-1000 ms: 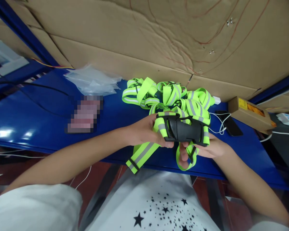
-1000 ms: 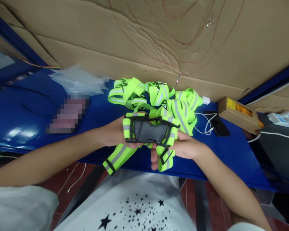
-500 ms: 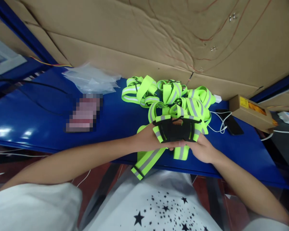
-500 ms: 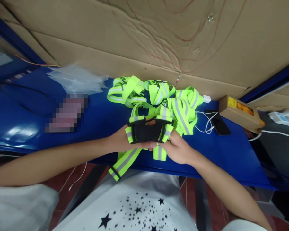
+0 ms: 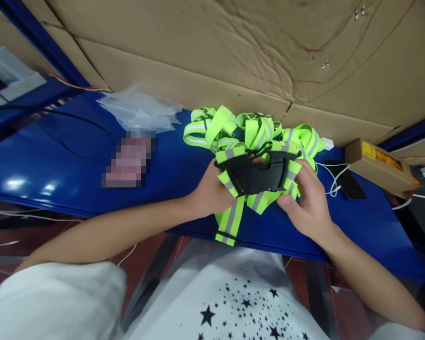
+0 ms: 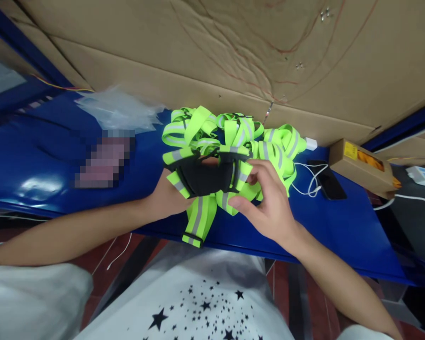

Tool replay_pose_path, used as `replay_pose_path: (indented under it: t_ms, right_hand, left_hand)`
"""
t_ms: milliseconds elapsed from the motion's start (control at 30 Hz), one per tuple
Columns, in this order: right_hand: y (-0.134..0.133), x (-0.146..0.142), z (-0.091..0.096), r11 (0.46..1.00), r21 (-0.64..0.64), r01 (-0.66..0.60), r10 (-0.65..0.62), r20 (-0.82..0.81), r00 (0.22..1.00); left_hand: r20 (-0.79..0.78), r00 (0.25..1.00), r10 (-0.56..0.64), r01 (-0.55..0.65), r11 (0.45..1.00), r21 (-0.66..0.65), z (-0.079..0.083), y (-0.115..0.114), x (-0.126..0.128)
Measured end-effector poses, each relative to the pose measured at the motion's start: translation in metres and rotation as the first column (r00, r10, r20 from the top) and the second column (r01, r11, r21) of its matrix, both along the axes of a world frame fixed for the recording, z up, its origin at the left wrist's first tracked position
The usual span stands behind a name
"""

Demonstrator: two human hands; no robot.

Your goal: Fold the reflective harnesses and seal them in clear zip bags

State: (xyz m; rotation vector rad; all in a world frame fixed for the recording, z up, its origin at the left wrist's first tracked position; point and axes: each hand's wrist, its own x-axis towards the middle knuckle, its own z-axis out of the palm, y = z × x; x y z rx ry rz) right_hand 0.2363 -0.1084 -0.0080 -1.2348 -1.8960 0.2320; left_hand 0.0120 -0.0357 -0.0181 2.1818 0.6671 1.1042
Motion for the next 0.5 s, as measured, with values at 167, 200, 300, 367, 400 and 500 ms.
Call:
replay_pose_path:
  t_ms: [167,200,300,367,400,500]
  right_hand:
    - [0.012,-0.018,0.014,0.962,-0.216,-0.165,0.092,-0.313,0.945]
    - [0.013,-0.021,0.02,0.931,-0.279,-0.235,0.124,-0.364,0.923]
    - [0.017,-0.028,0.032,0.854,-0.374,-0.361,0.16,-0.472,0.867]
    - [0.02,-0.029,0.034,0.849,-0.376,-0.372,0.146,-0.51,0.848]
    - [0.021,-0.028,0.034,0.851,-0.372,-0.37,0.138,-0.523,0.841]
    - [0.025,-0.026,0.034,0.876,-0.341,-0.341,0.114,-0.542,0.833]
  left_hand:
    - [0.063,0.997,0.051,-0.046,0.996,-0.077,0.001,-0.002,0.002]
    - [0.085,0.996,0.031,-0.024,0.996,-0.086,0.0,-0.002,0.003]
    - [0.155,0.987,-0.051,0.08,0.978,-0.192,0.003,0.001,0.006]
    - [0.22,0.972,-0.082,0.156,0.927,-0.342,0.006,0.002,0.008]
    - [0.264,0.96,-0.095,0.204,0.882,-0.424,0.007,0.002,0.009]
    - [0.425,0.889,-0.169,0.416,0.683,-0.6,0.007,0.002,0.014]
